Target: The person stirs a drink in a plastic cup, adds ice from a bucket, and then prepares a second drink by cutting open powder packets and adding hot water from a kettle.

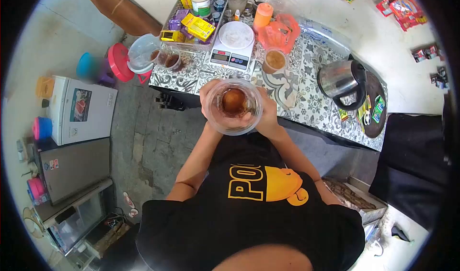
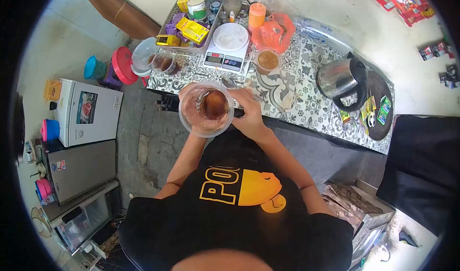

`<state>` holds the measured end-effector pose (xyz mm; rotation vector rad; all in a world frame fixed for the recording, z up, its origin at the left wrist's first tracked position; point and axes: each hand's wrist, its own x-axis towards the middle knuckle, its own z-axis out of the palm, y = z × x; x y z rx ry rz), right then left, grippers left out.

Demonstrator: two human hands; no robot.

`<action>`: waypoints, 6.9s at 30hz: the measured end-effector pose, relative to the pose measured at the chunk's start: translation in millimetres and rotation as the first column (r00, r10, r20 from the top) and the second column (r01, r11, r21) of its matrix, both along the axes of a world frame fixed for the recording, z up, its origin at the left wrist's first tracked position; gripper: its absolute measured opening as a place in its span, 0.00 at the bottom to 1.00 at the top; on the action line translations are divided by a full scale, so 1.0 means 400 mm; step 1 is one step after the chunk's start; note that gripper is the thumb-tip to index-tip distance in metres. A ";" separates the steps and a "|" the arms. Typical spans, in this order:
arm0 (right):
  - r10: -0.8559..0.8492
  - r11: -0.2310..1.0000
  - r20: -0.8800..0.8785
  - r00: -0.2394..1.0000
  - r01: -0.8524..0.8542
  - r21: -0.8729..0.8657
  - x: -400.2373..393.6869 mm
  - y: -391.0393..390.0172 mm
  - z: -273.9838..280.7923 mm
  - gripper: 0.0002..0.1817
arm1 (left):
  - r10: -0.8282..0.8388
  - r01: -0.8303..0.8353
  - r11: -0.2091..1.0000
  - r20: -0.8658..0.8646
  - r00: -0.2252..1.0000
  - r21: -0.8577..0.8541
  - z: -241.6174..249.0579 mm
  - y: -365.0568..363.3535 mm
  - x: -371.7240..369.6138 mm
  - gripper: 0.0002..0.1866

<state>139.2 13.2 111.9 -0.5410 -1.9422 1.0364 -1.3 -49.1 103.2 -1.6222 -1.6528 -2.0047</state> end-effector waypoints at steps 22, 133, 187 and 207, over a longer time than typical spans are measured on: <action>-0.483 0.873 0.410 0.774 0.462 0.157 0.110 -0.103 -0.250 0.14 | -0.222 0.280 0.943 0.291 0.931 -0.177 -0.028 -0.415 -0.005 0.38; -0.594 0.803 0.783 0.184 0.088 0.589 -0.418 -0.036 -0.060 0.05 | -0.217 0.319 0.833 0.264 0.940 -0.451 -0.389 0.030 -0.319 0.39; -0.242 0.920 0.458 0.855 0.052 0.389 -0.251 -0.159 -0.085 0.17 | -0.380 0.308 0.840 -0.079 0.922 -0.446 -0.347 0.039 -0.317 0.28; -0.362 0.833 0.394 0.845 0.103 0.544 -0.282 -0.207 -0.152 0.13 | -0.004 -0.019 0.923 -0.058 0.998 -0.384 -0.428 -0.015 -0.241 0.26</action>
